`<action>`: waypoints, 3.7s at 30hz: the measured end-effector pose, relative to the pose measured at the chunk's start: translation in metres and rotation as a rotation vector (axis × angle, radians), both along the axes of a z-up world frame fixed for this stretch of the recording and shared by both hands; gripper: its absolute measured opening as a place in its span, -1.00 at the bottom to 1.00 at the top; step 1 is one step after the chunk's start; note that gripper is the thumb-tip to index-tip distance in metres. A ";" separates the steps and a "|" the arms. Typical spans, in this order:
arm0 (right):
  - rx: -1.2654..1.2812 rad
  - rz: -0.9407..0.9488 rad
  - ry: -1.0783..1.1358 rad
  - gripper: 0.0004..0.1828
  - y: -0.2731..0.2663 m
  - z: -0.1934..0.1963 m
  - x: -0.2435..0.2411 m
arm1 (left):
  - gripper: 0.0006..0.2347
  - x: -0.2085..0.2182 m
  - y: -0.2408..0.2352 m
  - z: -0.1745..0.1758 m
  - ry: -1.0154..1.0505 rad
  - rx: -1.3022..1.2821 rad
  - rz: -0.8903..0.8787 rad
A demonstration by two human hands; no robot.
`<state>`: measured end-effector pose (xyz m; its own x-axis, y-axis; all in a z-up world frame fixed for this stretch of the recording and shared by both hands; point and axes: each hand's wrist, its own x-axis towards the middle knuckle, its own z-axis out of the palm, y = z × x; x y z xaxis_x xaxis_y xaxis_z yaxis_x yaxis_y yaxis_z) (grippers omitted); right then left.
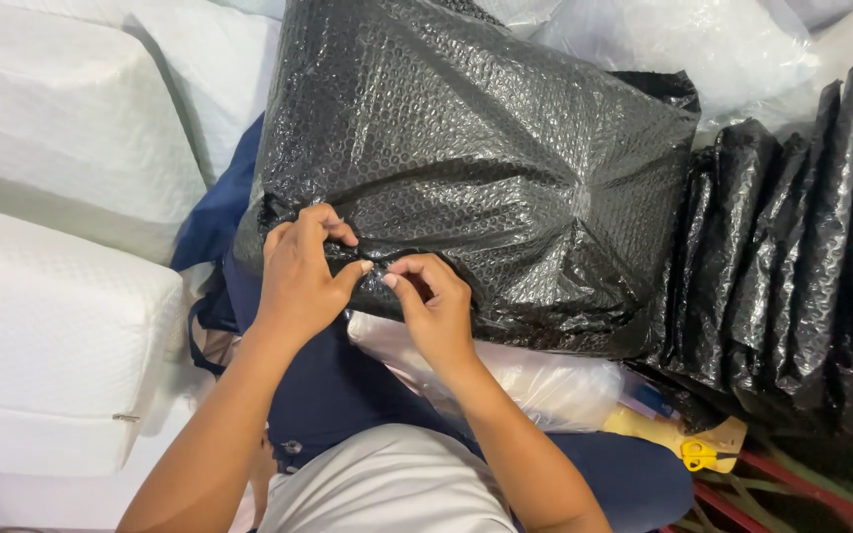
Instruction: Wrapping an item in black bubble wrap and securing it with tape using a handheld dispenser.
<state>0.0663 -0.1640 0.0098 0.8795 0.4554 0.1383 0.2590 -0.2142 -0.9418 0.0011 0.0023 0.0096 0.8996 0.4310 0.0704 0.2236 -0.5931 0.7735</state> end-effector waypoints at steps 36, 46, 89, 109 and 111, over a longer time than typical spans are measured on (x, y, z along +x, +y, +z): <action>-0.523 -0.001 -0.842 -0.84 0.009 -0.013 -0.011 | -0.43 0.011 -0.007 -0.001 0.035 0.043 0.075; -0.296 0.040 -0.660 -0.77 -0.055 0.033 -0.007 | -0.75 -0.009 0.001 0.001 -0.136 0.016 -0.039; -0.167 -0.608 0.549 -0.11 -0.220 -0.018 0.122 | -0.71 -0.001 0.074 -0.052 -0.497 -0.734 0.998; -0.261 -0.474 0.419 -0.63 -0.196 -0.034 -0.034 | -0.71 0.074 0.169 -0.054 -0.532 -0.313 0.410; -0.396 -0.628 -0.101 -0.81 -0.217 -0.043 -0.006 | -0.72 0.042 0.110 -0.038 -0.477 -0.297 0.402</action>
